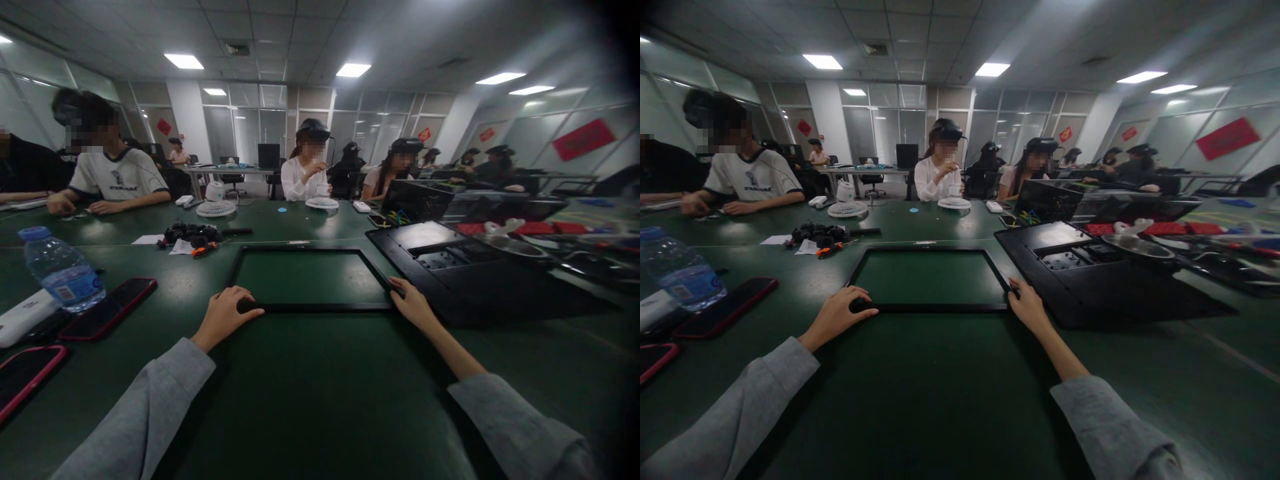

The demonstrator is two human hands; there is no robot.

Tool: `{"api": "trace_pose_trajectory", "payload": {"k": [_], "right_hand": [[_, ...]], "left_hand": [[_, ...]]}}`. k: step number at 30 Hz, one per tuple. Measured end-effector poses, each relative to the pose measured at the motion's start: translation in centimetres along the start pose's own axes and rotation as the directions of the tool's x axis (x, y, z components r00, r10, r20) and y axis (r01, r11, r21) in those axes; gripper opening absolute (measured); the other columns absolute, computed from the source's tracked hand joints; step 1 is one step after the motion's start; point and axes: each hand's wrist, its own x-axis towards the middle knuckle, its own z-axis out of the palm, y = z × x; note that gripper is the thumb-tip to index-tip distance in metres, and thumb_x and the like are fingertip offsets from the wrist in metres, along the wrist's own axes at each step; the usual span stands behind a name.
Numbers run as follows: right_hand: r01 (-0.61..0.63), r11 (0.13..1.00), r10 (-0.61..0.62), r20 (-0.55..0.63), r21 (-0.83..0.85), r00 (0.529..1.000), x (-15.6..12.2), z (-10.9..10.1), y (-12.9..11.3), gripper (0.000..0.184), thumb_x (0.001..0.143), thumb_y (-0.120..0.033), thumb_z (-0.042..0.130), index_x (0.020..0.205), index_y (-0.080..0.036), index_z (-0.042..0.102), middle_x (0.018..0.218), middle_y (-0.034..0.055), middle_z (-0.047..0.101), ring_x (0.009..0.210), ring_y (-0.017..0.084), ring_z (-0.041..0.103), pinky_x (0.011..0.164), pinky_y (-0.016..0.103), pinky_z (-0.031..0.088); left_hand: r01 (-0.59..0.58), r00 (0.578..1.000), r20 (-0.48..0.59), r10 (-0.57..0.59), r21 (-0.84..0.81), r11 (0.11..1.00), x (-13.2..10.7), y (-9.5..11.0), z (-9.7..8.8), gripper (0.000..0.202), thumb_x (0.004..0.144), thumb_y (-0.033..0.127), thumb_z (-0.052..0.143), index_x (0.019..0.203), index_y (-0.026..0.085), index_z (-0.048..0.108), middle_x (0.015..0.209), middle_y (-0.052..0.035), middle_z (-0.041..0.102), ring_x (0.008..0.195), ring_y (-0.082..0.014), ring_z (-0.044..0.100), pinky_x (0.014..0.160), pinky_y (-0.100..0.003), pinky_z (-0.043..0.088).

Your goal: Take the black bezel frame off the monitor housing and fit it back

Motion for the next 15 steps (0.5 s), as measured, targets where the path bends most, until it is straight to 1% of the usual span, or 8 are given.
{"api": "trace_pose_trajectory", "payload": {"k": [3, 6, 10, 15], "right_hand": [[0.028, 0.999, -0.027, 0.029, -0.029, 0.999, 0.0, 0.1, 0.2, 0.049, 0.087, -0.03, 0.05, 0.132, -0.016, 0.06, 0.128, 0.0151, 0.068, 0.124, 0.028, 0.061, 0.11, 0.049, 0.044], [0.018, 0.998, -0.015, 0.04, -0.066, 0.999, 0.0, 0.1, 0.1, 0.049, 0.087, -0.032, 0.05, 0.133, -0.018, 0.06, 0.127, 0.0143, 0.068, 0.125, 0.028, 0.06, 0.109, 0.052, 0.044], [0.003, 0.996, -0.001, 0.025, -0.087, 1.0, 0.0, 0.0, -0.5, 0.047, 0.086, -0.031, 0.052, 0.13, -0.018, 0.063, 0.125, 0.0143, 0.069, 0.123, 0.03, 0.061, 0.108, 0.053, 0.045], [-0.006, 0.998, 0.005, -0.016, -0.057, 1.0, -0.1, -0.4, -1.5, 0.043, 0.081, -0.026, 0.058, 0.122, -0.022, 0.068, 0.117, 0.0112, 0.072, 0.114, 0.029, 0.065, 0.105, 0.052, 0.048]], "left_hand": [[0.019, 0.999, -0.034, -0.019, -0.001, 1.0, 0.0, -0.3, 0.2, 0.052, 0.085, 0.071, 0.058, 0.104, 0.025, 0.071, 0.121, -0.0085, 0.067, 0.115, -0.032, 0.06, 0.099, -0.057, 0.045], [0.027, 0.998, -0.055, -0.027, -0.003, 1.0, 0.1, -0.6, 0.5, 0.049, 0.086, 0.068, 0.058, 0.105, 0.025, 0.071, 0.119, -0.0086, 0.067, 0.113, -0.0322, 0.061, 0.098, -0.059, 0.045], [0.031, 0.998, -0.046, -0.032, -0.017, 0.999, 0.0, -0.5, 0.4, 0.05, 0.086, 0.069, 0.059, 0.107, 0.026, 0.072, 0.121, -0.0089, 0.067, 0.115, -0.0336, 0.059, 0.099, -0.061, 0.043], [0.048, 0.998, -0.038, -0.05, -0.044, 0.998, 0.1, -0.5, 0.2, 0.05, 0.08, 0.07, 0.065, 0.105, 0.028, 0.073, 0.123, -0.0085, 0.067, 0.119, -0.0351, 0.058, 0.101, -0.063, 0.041]]}}
